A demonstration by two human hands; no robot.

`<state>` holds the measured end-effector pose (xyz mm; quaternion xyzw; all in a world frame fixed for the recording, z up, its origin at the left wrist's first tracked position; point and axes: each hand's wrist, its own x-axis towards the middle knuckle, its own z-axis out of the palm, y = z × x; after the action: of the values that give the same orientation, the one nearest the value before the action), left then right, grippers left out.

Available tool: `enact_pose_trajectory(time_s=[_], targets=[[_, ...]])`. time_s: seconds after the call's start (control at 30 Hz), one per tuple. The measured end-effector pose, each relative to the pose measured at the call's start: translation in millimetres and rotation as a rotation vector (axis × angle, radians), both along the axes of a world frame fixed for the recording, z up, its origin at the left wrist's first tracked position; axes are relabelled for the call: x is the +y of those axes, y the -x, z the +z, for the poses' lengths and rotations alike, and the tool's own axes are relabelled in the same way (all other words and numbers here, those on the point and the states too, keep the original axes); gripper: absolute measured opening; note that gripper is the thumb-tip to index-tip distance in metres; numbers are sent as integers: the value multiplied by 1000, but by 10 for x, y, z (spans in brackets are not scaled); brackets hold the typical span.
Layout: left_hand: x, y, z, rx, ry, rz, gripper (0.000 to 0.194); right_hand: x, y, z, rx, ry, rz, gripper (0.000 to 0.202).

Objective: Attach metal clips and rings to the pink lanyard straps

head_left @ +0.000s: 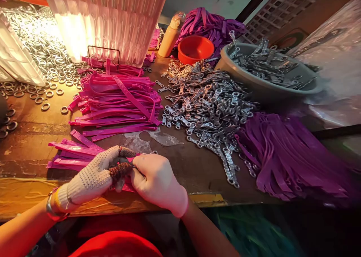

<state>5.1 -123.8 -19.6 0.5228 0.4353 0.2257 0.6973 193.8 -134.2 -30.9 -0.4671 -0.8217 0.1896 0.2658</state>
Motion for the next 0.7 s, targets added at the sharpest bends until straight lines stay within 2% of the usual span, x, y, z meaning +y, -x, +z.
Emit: enact_pose_trajectory(time_s=[0.1, 0.2, 0.27, 0.33, 0.4, 0.47, 0.5, 0.57, 0.63, 0.7], targets=[[36, -37, 12, -8, 27, -36, 38, -24, 29, -41, -51, -120, -51, 23], [116, -76, -12, 21, 78, 27, 37, -66, 72, -87, -115, -246, -114, 27], [191, -118, -24, 46, 116, 84, 40, -75, 87, -92, -136, -258, -167, 31], [274, -179, -24, 37, 116, 138, 42, -48, 72, -75, -32, -92, -204, 32], [371, -253, -16, 14, 71, 168, 42, 16, 22, -52, 179, 248, -196, 34], [500, -331, -9, 25, -56, 108, 37, 98, -57, -49, 375, 546, -166, 35], [582, -371, -8, 59, -170, 47, 33, 137, -101, -60, 433, 605, -186, 36], [784, -460, -12, 209, -491, -105, 27, 201, -189, -108, 498, 547, -318, 35], [1016, -571, -22, 459, -789, -222, 25, 239, -263, -179, 541, 425, -484, 36], [1245, -709, -38, 689, -911, -270, 28, 259, -315, -254, 580, 356, -570, 35]])
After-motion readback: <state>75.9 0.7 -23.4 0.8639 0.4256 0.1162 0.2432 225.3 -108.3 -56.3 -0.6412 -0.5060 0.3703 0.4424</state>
